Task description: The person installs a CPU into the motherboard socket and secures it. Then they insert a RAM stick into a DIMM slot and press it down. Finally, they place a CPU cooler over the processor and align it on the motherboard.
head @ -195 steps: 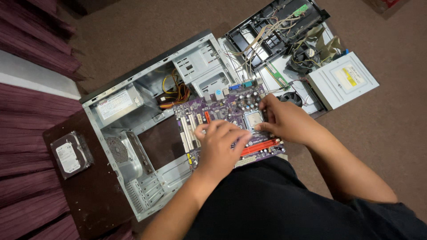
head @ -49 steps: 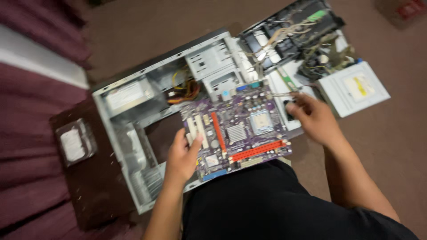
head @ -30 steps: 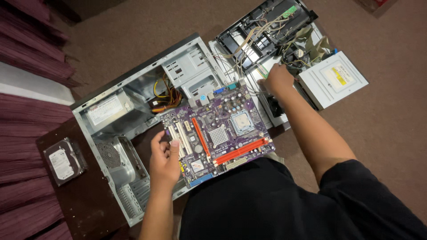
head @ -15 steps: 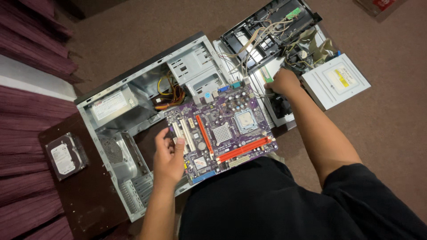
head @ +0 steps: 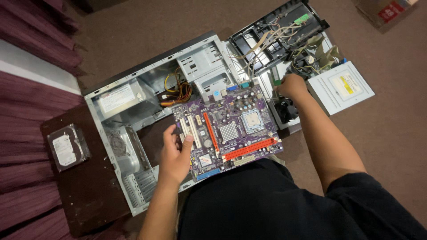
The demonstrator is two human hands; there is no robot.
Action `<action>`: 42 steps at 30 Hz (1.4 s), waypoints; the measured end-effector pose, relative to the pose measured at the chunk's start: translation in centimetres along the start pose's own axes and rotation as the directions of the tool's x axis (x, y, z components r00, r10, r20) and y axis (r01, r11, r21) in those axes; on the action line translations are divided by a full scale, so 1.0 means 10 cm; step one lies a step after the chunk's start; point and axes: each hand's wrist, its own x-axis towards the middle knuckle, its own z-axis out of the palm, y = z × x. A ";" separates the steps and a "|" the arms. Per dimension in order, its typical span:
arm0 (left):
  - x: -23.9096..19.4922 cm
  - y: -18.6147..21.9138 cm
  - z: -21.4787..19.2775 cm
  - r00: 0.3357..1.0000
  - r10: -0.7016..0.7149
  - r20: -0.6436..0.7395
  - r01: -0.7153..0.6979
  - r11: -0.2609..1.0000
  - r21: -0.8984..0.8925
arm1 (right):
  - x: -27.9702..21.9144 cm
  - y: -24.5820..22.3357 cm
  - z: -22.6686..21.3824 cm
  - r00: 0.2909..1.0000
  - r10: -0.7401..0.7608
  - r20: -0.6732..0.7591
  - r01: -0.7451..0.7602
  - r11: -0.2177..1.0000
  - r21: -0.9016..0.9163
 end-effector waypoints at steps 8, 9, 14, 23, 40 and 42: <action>0.04 -0.08 -0.01 0.999 0.005 0.032 -0.006 0.999 0.034 | -0.17 0.11 -0.11 0.924 -0.092 -0.372 0.243 0.892 0.381; 0.04 -0.07 -0.01 0.999 0.011 0.042 -0.012 1.000 0.027 | -0.24 0.07 -0.17 0.866 -0.109 -0.488 0.345 0.837 0.425; 0.00 -0.01 -0.01 0.998 -0.005 0.066 0.003 1.000 0.022 | -1.01 -0.17 -0.89 0.880 -0.278 -0.386 0.465 0.673 0.576; -0.08 0.00 0.09 0.788 0.568 -0.236 -0.495 0.813 0.305 | -2.07 -0.67 -1.12 0.502 -0.862 -0.074 0.814 0.442 0.377; -0.25 0.24 0.25 0.715 0.698 0.030 -0.688 0.711 -0.146 | -2.19 -1.01 -1.07 0.593 -0.805 -0.007 0.749 0.549 0.371; -0.27 0.26 0.28 0.734 0.679 0.004 -0.670 0.724 -0.164 | -2.20 -0.99 -1.07 0.613 -0.788 0.062 0.712 0.585 0.389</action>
